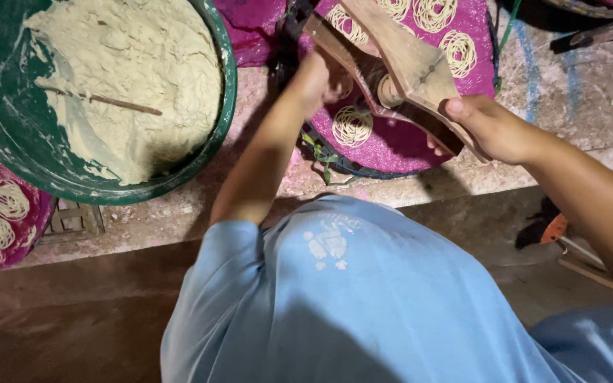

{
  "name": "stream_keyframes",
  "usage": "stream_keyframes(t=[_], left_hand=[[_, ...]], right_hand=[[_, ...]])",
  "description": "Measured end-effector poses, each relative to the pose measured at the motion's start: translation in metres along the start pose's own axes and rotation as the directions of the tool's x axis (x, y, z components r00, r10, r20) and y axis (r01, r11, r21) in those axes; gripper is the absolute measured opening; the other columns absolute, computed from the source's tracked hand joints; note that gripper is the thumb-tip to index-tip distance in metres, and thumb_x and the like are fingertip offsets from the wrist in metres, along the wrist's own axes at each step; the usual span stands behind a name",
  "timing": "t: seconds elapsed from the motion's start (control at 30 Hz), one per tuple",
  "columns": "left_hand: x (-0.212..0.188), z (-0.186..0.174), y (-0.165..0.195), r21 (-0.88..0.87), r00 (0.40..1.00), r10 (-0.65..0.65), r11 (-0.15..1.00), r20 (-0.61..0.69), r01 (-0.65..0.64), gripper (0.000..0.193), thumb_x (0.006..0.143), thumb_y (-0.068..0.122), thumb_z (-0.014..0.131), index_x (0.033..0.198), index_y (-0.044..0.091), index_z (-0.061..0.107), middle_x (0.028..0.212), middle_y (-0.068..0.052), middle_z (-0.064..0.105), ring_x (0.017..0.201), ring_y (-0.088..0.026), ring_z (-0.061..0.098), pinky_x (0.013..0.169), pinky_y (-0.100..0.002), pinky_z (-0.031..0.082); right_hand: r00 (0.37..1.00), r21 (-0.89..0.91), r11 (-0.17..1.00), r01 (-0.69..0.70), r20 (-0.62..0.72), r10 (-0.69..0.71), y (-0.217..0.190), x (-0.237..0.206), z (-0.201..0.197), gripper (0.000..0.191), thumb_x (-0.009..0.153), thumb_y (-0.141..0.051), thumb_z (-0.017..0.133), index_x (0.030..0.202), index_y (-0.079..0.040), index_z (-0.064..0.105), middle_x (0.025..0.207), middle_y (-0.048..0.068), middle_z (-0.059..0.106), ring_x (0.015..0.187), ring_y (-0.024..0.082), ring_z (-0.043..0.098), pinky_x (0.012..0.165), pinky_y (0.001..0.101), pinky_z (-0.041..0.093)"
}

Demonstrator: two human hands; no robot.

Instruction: The person uses a wooden noodle press to extrude dough into thin strands, forming circular nests on a pink mat inside a woven basket. They repeatedly scoop dough from a green bowl, press it through the tool, and arrange the noodles on the mat.

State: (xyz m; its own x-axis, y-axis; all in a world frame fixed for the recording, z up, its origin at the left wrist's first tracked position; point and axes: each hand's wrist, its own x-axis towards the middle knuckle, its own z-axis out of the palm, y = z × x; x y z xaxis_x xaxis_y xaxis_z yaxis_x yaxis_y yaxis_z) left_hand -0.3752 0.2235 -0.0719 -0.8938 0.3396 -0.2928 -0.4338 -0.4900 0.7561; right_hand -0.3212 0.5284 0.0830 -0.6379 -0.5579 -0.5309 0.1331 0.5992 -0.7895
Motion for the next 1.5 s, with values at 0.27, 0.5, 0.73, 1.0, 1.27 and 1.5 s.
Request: stream_keyframes(t=[0.27,0.5,0.73,1.0,1.27,1.5], left_hand=[[-0.073,-0.006,-0.029,0.839,0.991,0.112,0.529,0.079,-0.127,0.067,0.124,0.053,0.027,0.168,0.007,0.007,0.096,-0.012,0.074,0.087,-0.002,0.065,0.081,-0.018,0.048],[-0.1,0.009,-0.003,0.666,0.861,0.477,0.587,0.176,-0.461,0.065,0.109,0.039,0.045,0.165,0.01,0.027,0.145,-0.011,0.065,0.105,-0.021,0.067,0.088,-0.034,0.059],[-0.012,0.07,0.036,-0.698,0.7,0.532,0.713,0.476,-0.067,0.07,0.096,0.057,0.056,0.148,0.01,0.048,0.149,-0.011,0.056,0.145,-0.027,0.049,0.127,-0.049,0.037],[0.058,0.076,0.043,-0.764,0.724,0.615,0.616,0.313,-0.192,0.032,0.105,0.043,0.048,0.101,0.012,0.055,0.093,0.0,0.056,0.096,-0.019,0.056,0.105,-0.043,0.045],[0.069,0.086,0.02,-0.789,0.762,0.617,0.562,0.199,-0.249,0.028,0.101,0.042,0.044,0.095,0.016,0.052,0.088,0.0,0.054,0.089,-0.017,0.055,0.096,-0.041,0.045],[0.07,0.075,0.044,-0.768,0.724,0.635,0.596,0.271,-0.236,0.033,0.103,0.043,0.044,0.088,0.014,0.05,0.088,0.001,0.053,0.091,-0.018,0.054,0.095,-0.041,0.046]], right_hand=[[0.992,-0.015,0.998,0.058,-0.107,-0.059,0.038,0.01,0.004,0.083,0.102,-0.071,0.029,0.101,-0.002,0.074,0.083,0.01,0.073,0.076,0.021,0.069,0.069,0.0347,0.055],[0.986,0.031,0.986,0.166,-0.033,-0.165,0.048,-0.015,-0.014,0.093,0.097,-0.079,0.024,0.108,-0.001,0.074,0.092,0.012,0.076,0.085,0.022,0.075,0.076,0.0375,0.061],[0.946,0.402,0.877,-0.262,0.288,0.151,0.031,-0.029,-0.009,0.093,0.088,-0.077,0.034,0.135,0.001,0.054,0.116,0.02,0.073,0.105,0.026,0.073,0.097,0.0415,0.057],[0.958,-0.215,0.937,-0.276,-0.143,0.25,0.024,-0.005,-0.032,0.093,0.096,-0.073,0.016,0.112,0.0,0.072,0.098,0.018,0.075,0.095,0.029,0.073,0.086,0.0434,0.059],[0.96,-0.249,0.931,-0.268,-0.146,0.237,0.011,-0.012,-0.043,0.092,0.095,-0.076,0.018,0.099,-0.002,0.072,0.081,0.017,0.074,0.077,0.029,0.072,0.071,0.0442,0.06],[0.969,-0.211,0.959,-0.187,-0.203,0.144,0.001,-0.004,-0.028,0.094,0.094,-0.08,0.021,0.094,0.0,0.07,0.076,0.017,0.07,0.071,0.029,0.068,0.066,0.0431,0.055]])
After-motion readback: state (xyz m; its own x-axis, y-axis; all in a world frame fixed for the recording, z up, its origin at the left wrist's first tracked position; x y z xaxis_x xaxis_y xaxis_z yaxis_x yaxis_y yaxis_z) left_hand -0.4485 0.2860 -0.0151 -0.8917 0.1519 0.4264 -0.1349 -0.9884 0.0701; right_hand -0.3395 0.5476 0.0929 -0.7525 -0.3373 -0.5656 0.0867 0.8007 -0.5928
